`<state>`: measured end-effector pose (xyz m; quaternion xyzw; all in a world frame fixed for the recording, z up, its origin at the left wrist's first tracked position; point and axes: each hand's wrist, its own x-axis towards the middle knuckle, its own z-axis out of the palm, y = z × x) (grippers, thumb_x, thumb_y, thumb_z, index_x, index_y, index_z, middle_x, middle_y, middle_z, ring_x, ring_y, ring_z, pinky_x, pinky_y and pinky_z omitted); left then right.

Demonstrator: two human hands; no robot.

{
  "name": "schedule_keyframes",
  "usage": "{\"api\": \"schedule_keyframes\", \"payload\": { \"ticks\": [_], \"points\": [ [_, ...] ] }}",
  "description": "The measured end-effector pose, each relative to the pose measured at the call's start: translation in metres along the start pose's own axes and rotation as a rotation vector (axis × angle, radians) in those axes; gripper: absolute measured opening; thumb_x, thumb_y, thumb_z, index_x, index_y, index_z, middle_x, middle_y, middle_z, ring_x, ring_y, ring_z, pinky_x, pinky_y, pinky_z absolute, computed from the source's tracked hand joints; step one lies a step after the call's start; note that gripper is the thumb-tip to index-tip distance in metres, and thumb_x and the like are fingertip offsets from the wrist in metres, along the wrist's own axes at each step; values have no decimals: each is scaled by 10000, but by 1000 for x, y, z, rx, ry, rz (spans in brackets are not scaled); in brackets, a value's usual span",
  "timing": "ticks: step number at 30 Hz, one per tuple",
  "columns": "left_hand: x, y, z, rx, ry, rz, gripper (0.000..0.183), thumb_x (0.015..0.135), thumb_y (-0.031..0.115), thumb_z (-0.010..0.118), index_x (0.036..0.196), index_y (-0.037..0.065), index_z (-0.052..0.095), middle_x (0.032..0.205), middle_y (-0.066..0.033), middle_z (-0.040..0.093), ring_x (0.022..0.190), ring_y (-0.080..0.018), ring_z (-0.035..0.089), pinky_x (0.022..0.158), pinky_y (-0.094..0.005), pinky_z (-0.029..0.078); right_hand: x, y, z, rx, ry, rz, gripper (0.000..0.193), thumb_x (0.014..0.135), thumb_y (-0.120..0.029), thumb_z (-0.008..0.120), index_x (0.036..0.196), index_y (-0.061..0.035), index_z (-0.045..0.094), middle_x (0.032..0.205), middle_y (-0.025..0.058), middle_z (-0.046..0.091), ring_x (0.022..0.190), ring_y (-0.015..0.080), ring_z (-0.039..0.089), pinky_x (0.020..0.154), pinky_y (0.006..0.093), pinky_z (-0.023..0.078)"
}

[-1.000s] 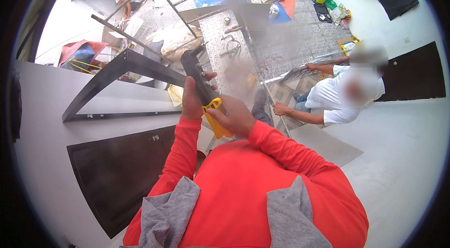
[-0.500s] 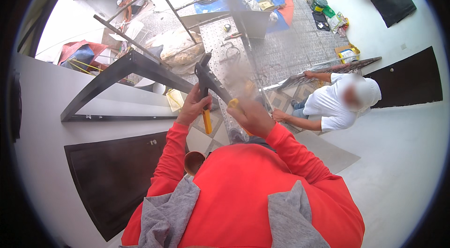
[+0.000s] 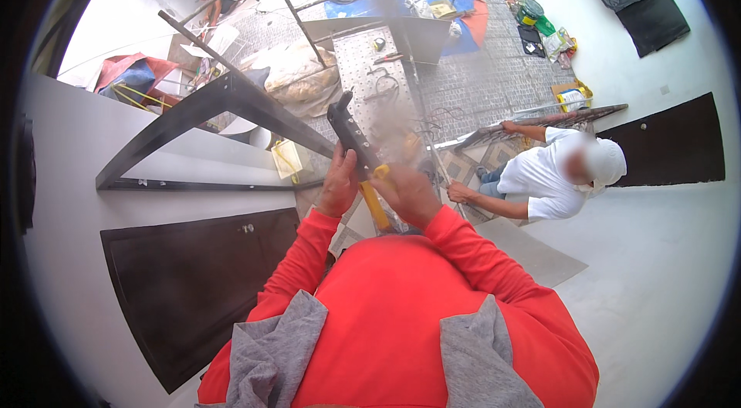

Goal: The person uses a yellow-handled crimping tool to attach small metal fasteners to a black metal frame. They repeatedly position the fasteners and squeeze the tool to secure them while standing in a construction area.

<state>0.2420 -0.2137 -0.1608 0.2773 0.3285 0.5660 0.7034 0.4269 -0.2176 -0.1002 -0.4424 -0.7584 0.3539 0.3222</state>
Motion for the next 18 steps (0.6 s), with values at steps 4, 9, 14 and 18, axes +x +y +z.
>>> {"api": "schedule_keyframes", "payload": {
  "ticks": [4,9,14,18],
  "points": [
    [-4,19,-47,290,-62,-32,402,1078,235,529,1446,83,473,1145,-82,676,903,-134,668,742,-263,524,6,-3,-29,46,-180,126,316,963,-315,680,929,-4,644,761,185,635,691,365,615,644,439,465],
    [-6,26,-53,298,-138,-33,451,1062,203,556,1484,87,449,1182,-73,672,910,-123,659,754,-272,522,2,-8,-26,25,-158,69,305,954,-313,698,931,-12,658,777,173,626,693,342,608,634,435,456],
    [-14,11,-16,10,-3,-22,415,1113,239,446,1504,108,396,1371,-72,570,1170,-189,591,949,-377,499,-4,-1,4,8,-16,-44,323,953,-300,728,929,4,622,765,153,565,662,282,557,614,393,439],
    [-17,0,1,-167,-38,11,412,1132,267,398,1514,113,383,1387,-80,560,1250,-218,562,1050,-419,458,-6,1,16,11,54,-99,324,948,-293,733,922,9,618,766,149,569,661,282,555,615,393,439]
  ]
}}
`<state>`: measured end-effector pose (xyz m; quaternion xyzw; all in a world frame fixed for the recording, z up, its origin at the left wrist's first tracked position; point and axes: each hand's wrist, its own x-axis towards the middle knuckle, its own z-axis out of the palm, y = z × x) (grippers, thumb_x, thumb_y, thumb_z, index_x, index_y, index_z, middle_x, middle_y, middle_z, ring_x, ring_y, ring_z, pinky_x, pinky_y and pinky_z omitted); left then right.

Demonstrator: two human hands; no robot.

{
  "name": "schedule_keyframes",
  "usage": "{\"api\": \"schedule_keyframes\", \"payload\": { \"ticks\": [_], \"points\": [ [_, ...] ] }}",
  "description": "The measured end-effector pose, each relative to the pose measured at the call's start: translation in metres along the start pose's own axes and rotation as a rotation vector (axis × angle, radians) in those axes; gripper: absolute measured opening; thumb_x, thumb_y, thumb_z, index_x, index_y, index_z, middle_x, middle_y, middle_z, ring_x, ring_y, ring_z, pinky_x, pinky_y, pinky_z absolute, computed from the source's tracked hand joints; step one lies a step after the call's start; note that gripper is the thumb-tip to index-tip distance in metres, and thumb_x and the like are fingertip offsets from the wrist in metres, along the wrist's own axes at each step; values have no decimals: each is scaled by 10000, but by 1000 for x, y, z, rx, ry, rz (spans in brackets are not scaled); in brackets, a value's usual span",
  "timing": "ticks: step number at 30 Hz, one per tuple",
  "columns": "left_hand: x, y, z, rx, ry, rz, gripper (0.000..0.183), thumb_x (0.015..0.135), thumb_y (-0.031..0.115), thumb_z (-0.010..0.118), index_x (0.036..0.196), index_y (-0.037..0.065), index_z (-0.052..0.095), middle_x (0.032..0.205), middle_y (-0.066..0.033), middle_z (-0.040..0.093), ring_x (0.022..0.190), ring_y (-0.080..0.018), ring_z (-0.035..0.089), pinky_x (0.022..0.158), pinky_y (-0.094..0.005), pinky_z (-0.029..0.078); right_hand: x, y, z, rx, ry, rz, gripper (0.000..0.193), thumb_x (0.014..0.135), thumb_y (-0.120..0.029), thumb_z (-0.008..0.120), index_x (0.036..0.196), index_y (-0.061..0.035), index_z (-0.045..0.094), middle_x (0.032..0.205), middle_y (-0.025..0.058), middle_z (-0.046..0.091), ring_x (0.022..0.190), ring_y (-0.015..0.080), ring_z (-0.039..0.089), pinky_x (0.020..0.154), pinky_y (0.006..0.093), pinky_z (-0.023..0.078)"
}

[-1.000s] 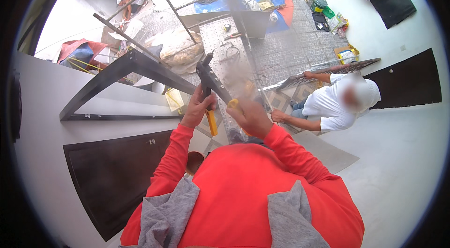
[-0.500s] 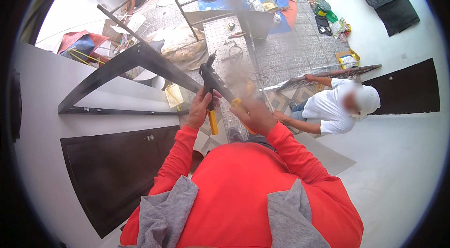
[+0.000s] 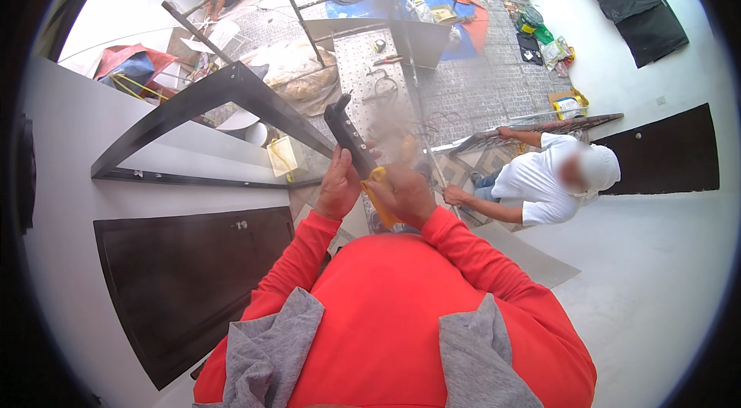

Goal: The person uses a yellow-handled crimping tool to attach small metal fasteners to a black metal frame. They repeatedly position the fasteners and squeeze the tool to secure them while standing in a construction area.

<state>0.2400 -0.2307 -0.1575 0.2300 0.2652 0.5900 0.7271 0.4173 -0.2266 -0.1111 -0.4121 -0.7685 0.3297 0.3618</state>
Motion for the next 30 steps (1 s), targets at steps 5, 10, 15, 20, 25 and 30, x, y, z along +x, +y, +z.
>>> {"api": "schedule_keyframes", "payload": {
  "ticks": [5,10,15,20,25,30],
  "points": [
    [1,17,-27,322,26,-37,422,1097,236,494,1487,84,445,1294,-84,622,1112,-170,625,868,-314,525,0,3,-34,-5,-174,164,320,947,-300,731,902,0,631,764,137,574,661,270,544,619,379,436],
    [-2,33,-42,477,-73,-74,442,1063,206,538,1475,57,478,1207,-73,663,1052,-149,646,816,-278,514,-2,7,-54,83,-224,157,315,945,-308,732,920,-6,648,760,123,579,656,238,535,614,359,430],
    [-4,2,-2,160,69,-67,469,1078,230,506,1509,71,413,1339,-30,568,1091,-163,635,830,-308,539,-13,5,-29,24,-84,71,295,936,-280,747,922,-5,641,762,115,574,660,223,535,607,345,435],
    [-5,5,-7,370,-3,-47,496,1070,211,532,1529,72,402,1223,-49,629,1000,-144,636,845,-307,545,-22,12,-34,108,-111,158,301,948,-284,742,942,-2,635,762,94,567,653,174,519,599,327,426],
    [3,39,-39,636,-202,-146,623,1029,114,586,1594,77,328,1120,-77,686,1010,-174,668,868,-317,552,-26,28,-65,185,-258,227,296,965,-283,726,961,-4,628,766,45,541,672,125,478,602,294,406],
    [1,43,-11,468,-273,-112,637,1011,94,599,1587,92,327,1195,-111,673,1109,-231,678,890,-425,598,-32,32,-70,196,-243,146,294,978,-282,719,973,-8,613,777,19,503,694,89,446,607,269,391]
  ]
}}
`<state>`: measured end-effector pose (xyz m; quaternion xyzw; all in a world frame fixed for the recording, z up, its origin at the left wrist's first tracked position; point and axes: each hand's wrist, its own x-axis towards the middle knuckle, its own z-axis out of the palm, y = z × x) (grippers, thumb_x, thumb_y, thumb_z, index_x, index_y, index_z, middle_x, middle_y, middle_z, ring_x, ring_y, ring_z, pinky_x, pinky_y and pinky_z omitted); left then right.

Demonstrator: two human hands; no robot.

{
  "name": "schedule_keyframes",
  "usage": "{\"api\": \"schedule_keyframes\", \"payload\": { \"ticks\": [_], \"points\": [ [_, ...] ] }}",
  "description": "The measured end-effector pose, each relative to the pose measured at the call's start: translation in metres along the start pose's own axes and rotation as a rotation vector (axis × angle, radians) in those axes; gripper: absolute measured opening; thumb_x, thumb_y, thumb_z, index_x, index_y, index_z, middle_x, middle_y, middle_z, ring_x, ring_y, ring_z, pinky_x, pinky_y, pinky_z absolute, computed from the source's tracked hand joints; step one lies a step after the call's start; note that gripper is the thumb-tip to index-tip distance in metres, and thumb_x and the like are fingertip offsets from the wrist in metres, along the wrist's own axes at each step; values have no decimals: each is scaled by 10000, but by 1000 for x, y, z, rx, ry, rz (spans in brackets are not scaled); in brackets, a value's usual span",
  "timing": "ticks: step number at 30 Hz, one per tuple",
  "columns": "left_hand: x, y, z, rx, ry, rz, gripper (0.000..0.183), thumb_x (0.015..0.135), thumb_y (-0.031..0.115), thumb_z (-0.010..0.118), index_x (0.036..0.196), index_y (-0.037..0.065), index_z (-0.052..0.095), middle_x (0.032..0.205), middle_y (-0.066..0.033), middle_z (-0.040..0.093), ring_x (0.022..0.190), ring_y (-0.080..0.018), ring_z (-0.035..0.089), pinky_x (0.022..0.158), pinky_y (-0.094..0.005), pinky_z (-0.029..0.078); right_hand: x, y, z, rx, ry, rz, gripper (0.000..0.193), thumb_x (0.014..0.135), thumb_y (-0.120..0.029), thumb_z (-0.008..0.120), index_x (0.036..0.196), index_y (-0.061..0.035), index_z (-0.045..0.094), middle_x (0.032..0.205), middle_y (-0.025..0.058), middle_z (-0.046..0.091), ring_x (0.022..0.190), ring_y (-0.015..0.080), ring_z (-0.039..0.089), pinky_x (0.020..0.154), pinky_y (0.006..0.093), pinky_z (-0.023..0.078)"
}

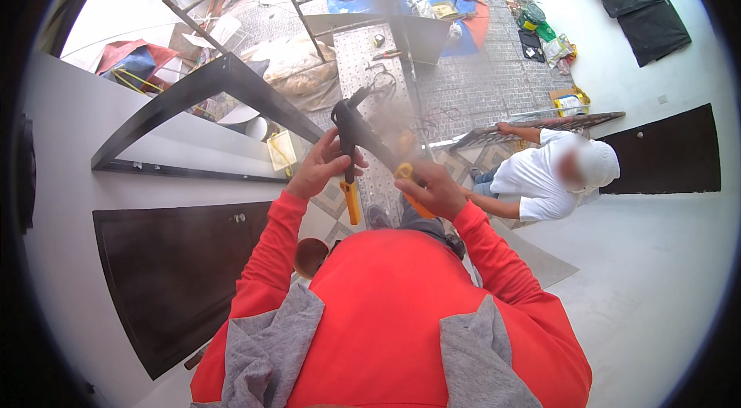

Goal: The person uses a yellow-handled crimping tool to attach small metal fasteners to a black metal frame. They repeatedly position the fasteners and squeeze the tool to secure them while standing in a construction area.

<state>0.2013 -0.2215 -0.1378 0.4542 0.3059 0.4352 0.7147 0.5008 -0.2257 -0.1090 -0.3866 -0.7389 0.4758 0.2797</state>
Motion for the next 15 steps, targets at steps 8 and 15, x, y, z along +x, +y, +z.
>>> {"api": "schedule_keyframes", "payload": {
  "ticks": [8,15],
  "points": [
    [29,28,30,-197,166,5,403,1084,288,480,1439,101,445,1264,-58,616,1114,-206,654,894,-452,600,-13,2,-14,110,-25,61,259,970,-266,717,1042,-22,674,833,57,628,705,123,585,634,291,477],
    [35,30,39,-204,242,34,346,1035,265,576,1318,67,563,1184,-57,665,1068,-168,666,895,-425,596,-25,7,-19,102,-5,25,269,963,-274,726,1026,-20,666,814,47,602,676,118,550,617,292,464]
  ]
}}
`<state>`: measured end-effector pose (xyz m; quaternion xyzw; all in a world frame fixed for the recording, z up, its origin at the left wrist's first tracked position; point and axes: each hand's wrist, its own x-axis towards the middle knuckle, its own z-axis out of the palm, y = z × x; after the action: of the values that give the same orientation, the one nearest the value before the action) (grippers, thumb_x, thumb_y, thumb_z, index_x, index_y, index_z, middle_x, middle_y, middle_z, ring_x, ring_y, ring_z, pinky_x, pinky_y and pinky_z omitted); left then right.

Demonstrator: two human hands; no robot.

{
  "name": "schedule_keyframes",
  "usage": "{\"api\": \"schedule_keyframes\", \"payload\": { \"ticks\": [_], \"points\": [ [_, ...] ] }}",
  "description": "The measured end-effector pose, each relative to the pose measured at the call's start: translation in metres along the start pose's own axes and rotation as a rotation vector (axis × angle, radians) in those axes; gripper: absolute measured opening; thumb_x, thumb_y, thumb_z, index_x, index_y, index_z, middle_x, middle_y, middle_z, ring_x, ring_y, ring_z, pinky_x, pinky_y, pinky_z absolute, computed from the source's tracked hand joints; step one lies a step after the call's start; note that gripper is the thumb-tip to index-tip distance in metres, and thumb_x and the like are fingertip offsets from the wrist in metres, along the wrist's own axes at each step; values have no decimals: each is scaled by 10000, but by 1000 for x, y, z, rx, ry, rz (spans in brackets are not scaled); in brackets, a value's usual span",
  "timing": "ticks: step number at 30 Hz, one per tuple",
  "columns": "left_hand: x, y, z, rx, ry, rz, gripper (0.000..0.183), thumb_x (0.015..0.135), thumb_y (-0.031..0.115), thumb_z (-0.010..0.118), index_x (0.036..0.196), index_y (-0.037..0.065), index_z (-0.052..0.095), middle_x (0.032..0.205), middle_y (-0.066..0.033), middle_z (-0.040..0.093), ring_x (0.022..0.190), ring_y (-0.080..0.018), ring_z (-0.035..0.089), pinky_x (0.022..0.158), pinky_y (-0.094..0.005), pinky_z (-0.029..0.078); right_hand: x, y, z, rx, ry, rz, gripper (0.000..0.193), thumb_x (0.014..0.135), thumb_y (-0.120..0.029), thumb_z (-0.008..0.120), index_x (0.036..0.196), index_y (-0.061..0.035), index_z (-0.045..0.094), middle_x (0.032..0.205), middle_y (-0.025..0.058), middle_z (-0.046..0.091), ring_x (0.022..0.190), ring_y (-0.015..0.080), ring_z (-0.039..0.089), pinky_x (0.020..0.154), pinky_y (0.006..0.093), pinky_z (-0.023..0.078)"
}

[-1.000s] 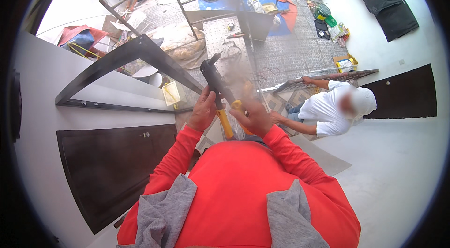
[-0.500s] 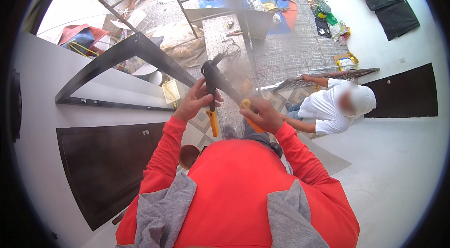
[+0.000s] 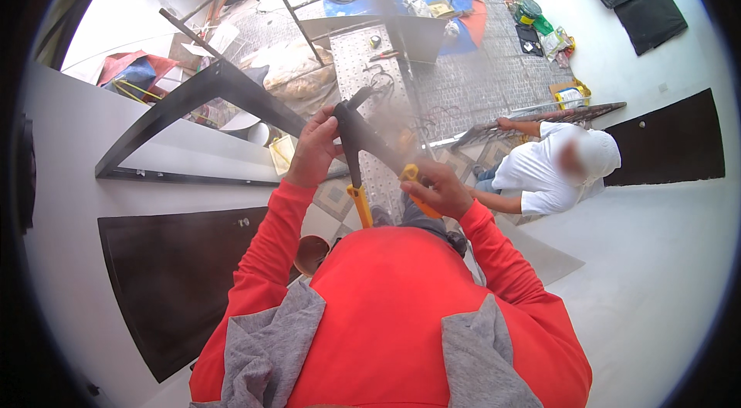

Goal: The person uses a yellow-handled crimping tool to attach small metal fasteners to a black metal frame. They repeatedly position the fasteners and squeeze the tool to secure them while standing in a construction area.

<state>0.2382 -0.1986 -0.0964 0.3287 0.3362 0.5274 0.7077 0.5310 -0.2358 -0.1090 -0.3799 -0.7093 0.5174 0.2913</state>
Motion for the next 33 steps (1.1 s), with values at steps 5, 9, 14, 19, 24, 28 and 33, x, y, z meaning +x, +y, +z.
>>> {"api": "schedule_keyframes", "payload": {
  "ticks": [5,9,14,19,24,28,33],
  "points": [
    [1,7,-1,125,-20,-14,319,1022,215,583,1286,37,596,1154,-49,673,1039,-137,668,844,-356,614,-7,1,1,23,-10,2,270,962,-261,736,1023,-13,648,830,34,576,700,97,526,621,271,449],
    [2,14,2,215,-42,-43,312,1031,207,581,1283,22,593,1113,-43,681,1000,-117,670,823,-324,616,-10,-3,7,89,-24,16,270,976,-249,737,1017,-8,621,828,-1,543,724,50,483,617,232,418],
    [0,18,2,236,-22,-99,296,1038,223,594,1263,31,600,1093,-30,681,983,-110,670,822,-309,608,-11,-9,10,24,-21,14,278,979,-260,737,1010,-12,616,802,-9,533,713,49,473,607,233,413],
    [-4,22,1,225,-42,-94,285,1034,246,608,1247,56,607,1113,-10,668,1016,-103,659,833,-306,593,-9,-12,10,19,-11,-4,292,970,-260,745,1013,-5,607,796,1,529,700,57,466,598,239,410],
    [-4,27,-7,206,-44,-210,305,993,269,626,1239,90,615,1115,-11,660,1055,-105,641,886,-325,560,-11,-13,18,-18,2,-24,294,962,-259,751,1000,-5,607,790,15,515,705,78,460,611,255,407],
    [-4,24,-19,171,-53,-299,324,980,288,623,1246,103,611,1140,-18,656,1056,-119,641,899,-340,548,-17,-16,26,-41,12,-21,281,970,-262,736,986,-10,614,759,16,502,714,82,465,609,258,398],
    [-15,-7,-8,49,-29,-212,410,1034,388,587,1326,103,549,1181,-31,646,1046,-155,658,898,-362,553,-15,-10,32,18,48,75,263,975,-268,705,973,-16,631,756,35,547,673,115,489,599,298,406]
  ]
}}
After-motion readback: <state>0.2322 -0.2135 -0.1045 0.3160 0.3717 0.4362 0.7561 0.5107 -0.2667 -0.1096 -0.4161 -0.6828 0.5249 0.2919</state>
